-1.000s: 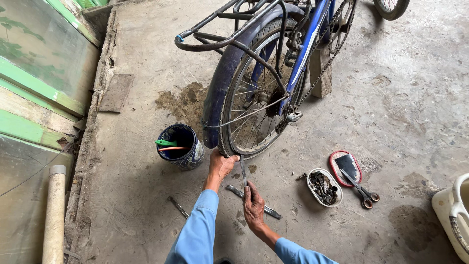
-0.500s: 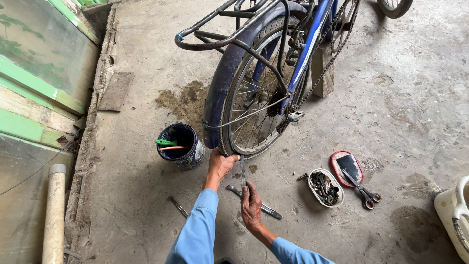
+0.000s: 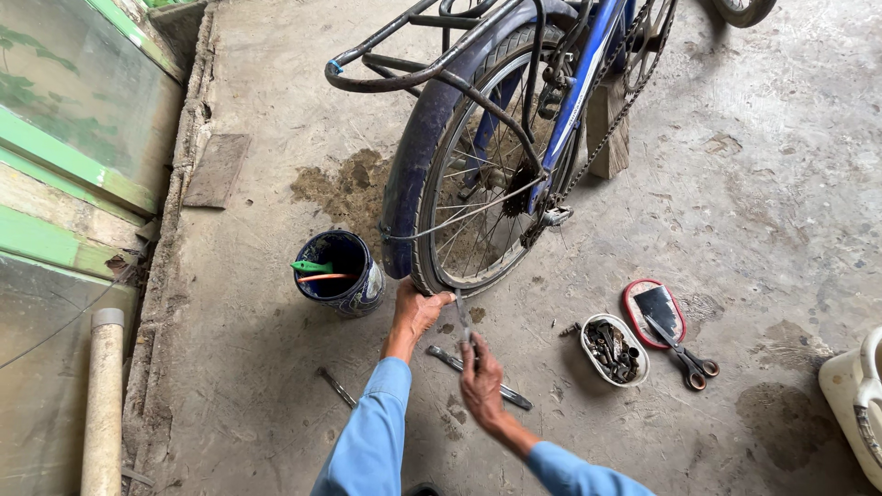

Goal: The person uses a green tire lever and a metal tool to pry the tire bead away from the rim on a blue bicycle. They repeatedly insert the tools between the tire and rim, working around the circumference to loosen the tire.

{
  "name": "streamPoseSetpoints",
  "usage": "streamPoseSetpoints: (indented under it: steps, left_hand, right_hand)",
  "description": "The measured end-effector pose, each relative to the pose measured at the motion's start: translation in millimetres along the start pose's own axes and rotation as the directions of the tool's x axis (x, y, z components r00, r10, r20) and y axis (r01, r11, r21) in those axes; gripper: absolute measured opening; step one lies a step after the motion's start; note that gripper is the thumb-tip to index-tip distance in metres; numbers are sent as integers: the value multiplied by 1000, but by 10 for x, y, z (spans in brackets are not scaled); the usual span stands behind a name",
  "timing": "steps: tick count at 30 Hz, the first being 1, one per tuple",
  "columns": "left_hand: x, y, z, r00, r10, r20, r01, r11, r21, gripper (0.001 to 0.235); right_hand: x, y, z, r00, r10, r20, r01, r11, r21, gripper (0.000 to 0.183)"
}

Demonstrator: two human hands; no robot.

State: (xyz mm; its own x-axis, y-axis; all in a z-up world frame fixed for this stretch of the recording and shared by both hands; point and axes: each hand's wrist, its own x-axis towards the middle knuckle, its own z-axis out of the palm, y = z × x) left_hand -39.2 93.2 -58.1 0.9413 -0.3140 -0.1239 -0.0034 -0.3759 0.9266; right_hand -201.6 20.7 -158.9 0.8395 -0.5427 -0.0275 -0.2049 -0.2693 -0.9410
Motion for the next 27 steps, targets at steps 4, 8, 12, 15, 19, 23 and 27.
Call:
streamPoseSetpoints:
  steps: [4,8,12,15,19,23,27]
  left_hand:
    - [-34,-7,-1,1000,-28,1,28,1000,15,23]
    - [-69,-1,20,1000,-19,8,18,1000,25,24]
    - [-96,-25,43,1000,14,16,-15,997,73,25]
    - [-86,-75,31,999,44,13,-45,997,66,31]
    - [-120,-165,82,998,7,64,1,992,-125,38]
    - [-196,-66,134,996,-83,28,86,986,-143,44]
    - [-329,85,148,997,55,-50,-49,993,108,45]
  right_hand:
    - [273,-12,-577,969,-160,190,204,950,-238,36]
    - [580,-345,-1181,889,-165,428,309,905,-293,40]
    - [861,-739,-1546,753,83,652,318,822,-472,38]
    - [1060,-904,-1687,683,-105,723,498,791,-356,32]
    - [1406,-942,-1739,631,-332,701,729,563,-390,30]
    - [1745,-913,-1784,502,-622,600,863,321,-390,17]
    - [1797,-691,-1762,730,-189,657,607,622,-495,22]
